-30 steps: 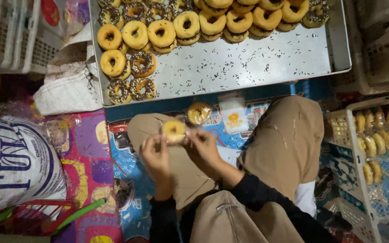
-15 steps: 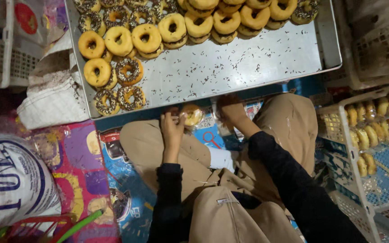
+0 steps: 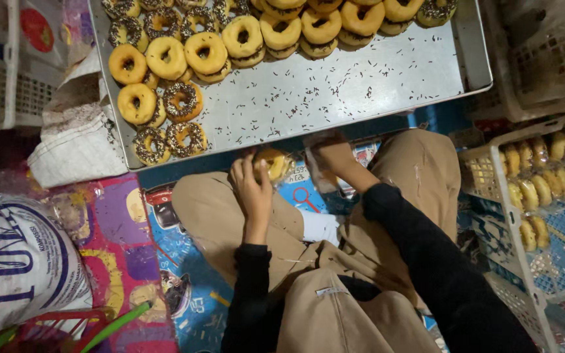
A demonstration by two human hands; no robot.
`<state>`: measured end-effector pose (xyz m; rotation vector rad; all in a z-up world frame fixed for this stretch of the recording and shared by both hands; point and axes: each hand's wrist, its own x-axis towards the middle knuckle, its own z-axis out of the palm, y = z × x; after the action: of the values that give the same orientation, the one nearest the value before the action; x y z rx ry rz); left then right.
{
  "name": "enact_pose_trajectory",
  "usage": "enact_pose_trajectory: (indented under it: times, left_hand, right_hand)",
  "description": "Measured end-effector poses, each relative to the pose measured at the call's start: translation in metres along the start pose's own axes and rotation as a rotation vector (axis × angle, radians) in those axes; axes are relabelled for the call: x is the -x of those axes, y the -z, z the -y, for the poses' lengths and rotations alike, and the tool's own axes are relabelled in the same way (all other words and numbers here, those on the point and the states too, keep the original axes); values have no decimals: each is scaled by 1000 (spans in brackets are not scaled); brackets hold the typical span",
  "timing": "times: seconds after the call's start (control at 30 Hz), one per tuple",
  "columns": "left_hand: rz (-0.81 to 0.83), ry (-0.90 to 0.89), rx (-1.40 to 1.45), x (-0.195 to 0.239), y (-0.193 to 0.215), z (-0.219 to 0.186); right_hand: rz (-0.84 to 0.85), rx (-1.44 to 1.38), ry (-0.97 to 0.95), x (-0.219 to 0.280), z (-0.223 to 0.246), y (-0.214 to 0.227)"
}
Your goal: The person sits on the floor and repeatedly picks donuts from a metal tray, places them into small clear plastic bags, and sets the filled bags into a white plastic crate. The person handles both plain and sprinkled donuts throughout the clip.
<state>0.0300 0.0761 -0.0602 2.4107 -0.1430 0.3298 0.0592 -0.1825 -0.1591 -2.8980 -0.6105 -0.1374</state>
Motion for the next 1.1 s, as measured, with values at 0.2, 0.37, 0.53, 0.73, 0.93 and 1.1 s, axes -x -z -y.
enact_pose_trajectory:
  times: [0.2, 0.37, 0.53, 0.73, 0.93, 1.1]
  left_hand:
    - [210, 71, 682, 12, -16, -58]
    - [373, -274, 480, 44, -20, -122]
    - [28, -175, 963, 39, 29, -113]
    - [-430, 903, 1739, 9, 86, 35]
    - [-720, 842, 2100, 35, 112, 122]
    - [-656, 758, 2292, 33, 106, 121]
  right_hand:
    - [3, 9, -32, 68, 62, 96]
    - [-73, 339, -210, 77, 105, 183]
    - [-52, -84, -249, 42, 126, 214]
    - [216, -1056, 238, -97, 155, 188]
    - [-45, -348, 183, -216, 143, 122]
    - [-59, -508, 257, -226, 150, 124]
